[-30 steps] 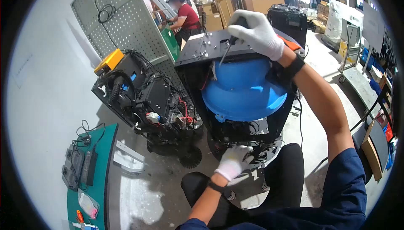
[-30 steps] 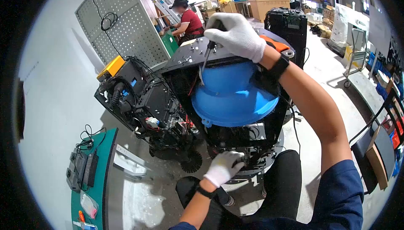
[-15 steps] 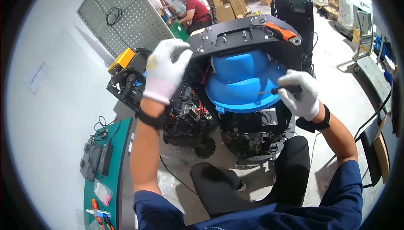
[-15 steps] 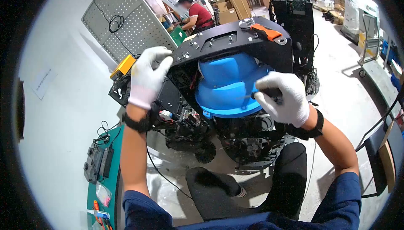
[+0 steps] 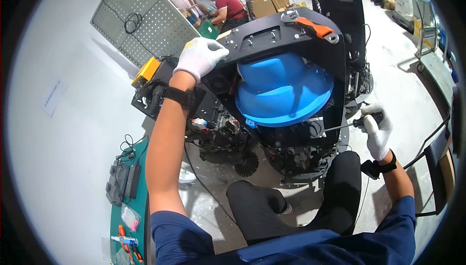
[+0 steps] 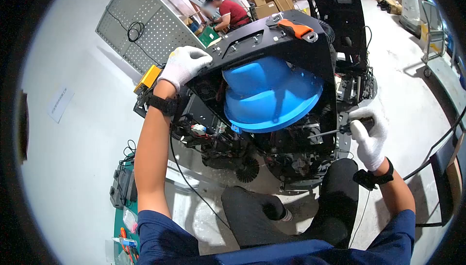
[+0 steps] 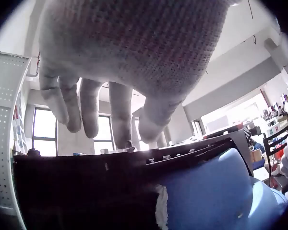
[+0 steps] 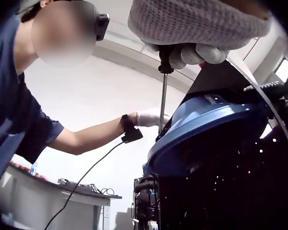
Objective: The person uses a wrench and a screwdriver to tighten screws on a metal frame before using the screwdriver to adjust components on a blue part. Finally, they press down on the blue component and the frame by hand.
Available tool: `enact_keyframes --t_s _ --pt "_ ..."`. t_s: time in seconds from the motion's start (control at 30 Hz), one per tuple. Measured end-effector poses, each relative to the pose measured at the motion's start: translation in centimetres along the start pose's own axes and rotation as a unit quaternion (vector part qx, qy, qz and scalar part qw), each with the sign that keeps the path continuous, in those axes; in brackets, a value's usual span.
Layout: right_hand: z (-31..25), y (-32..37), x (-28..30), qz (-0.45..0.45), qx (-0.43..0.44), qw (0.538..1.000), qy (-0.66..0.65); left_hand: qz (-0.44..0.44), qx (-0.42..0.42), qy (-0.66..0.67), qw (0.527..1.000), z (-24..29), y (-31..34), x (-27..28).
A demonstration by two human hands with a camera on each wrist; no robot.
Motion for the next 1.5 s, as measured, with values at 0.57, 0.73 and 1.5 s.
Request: enact_keyframes --t_s 0.57,0.73,1.5 --pt "4.1 1.9 7.8 0.174 -0.123 0.975 -0.057 -0.018 -0.226 -0.009 0.974 8.2 -4.1 -0.2" --pt "2.4 1.9 7.1 0.146 -0.079 0.985 -0.048 -0.126 -0.213 -0.017 0.969 8.7 -5.6 -0.9" --pt "-16.1 -19.8 -9.8 -0.005 0.327 0.930 0.167 0.171 -0.161 0.204 0.950 7.9 -1.8 -6.6"
Point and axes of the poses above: each hand's wrist, its own y-axis away from the middle knuckle, its own x-axis out of the back of the hand, z = x × y, the point moved 1 cm from there along -y, towards the middle knuckle, and after that the axes turned 7 degrees about -x, right-handed, at the moved point
